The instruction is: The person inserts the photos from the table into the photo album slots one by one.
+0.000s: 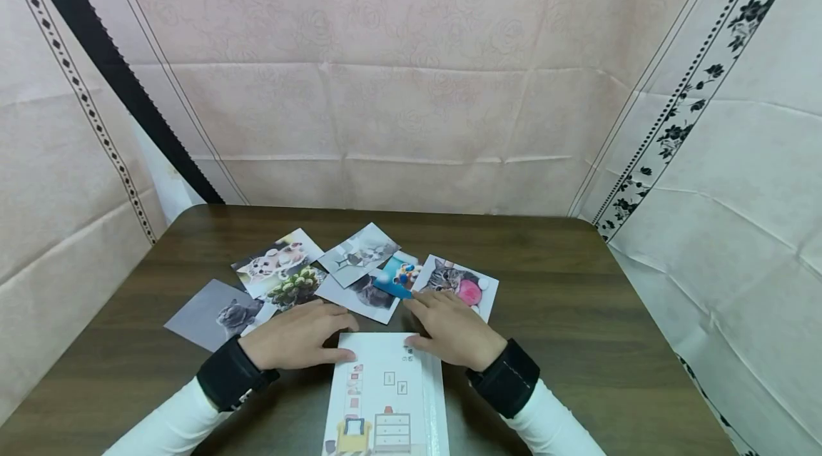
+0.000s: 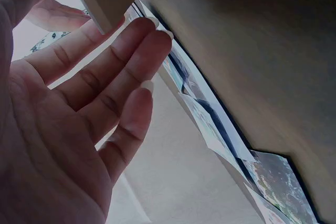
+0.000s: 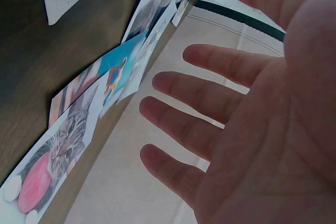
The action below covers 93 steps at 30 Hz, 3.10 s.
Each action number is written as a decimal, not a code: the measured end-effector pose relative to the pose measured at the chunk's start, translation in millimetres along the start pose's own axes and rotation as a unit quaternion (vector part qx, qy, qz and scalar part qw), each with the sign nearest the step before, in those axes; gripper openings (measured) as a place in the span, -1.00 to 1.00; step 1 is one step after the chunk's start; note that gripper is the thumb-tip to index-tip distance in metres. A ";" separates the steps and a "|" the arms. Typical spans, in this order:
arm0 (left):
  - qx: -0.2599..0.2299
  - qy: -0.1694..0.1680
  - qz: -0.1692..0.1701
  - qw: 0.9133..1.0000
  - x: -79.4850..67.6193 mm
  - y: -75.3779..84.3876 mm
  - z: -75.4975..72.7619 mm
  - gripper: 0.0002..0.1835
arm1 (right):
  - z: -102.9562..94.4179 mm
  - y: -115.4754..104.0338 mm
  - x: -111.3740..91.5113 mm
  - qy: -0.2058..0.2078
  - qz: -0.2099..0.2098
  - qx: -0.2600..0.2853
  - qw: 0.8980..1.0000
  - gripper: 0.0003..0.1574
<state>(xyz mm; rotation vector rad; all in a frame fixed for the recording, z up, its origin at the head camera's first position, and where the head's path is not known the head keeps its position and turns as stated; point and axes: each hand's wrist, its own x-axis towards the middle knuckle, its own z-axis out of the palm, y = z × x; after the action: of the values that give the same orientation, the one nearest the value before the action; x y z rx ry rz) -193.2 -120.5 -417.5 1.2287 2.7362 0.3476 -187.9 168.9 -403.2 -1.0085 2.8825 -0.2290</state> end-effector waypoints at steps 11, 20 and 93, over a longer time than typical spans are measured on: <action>-0.026 -0.007 -0.009 1.000 2.0 -0.5 1.8 -0.49 | -0.2 -5.1 1.9 -0.024 -0.030 0.042 0.998 -0.32; -0.052 -0.005 -0.019 0.998 2.2 -1.4 2.1 -0.56 | 2.5 -8.3 3.9 -0.048 -0.034 0.058 0.997 -0.38; -0.383 0.016 0.029 0.923 9.1 -14.5 22.9 -0.60 | 8.7 -13.4 8.7 -0.008 0.010 0.155 0.988 -0.28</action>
<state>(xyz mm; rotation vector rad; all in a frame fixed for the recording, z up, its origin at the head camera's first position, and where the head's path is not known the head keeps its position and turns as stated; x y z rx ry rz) -205.0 -119.4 -443.6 1.0538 2.1867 1.2927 -185.5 152.1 -409.8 -0.9179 2.7233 -0.6418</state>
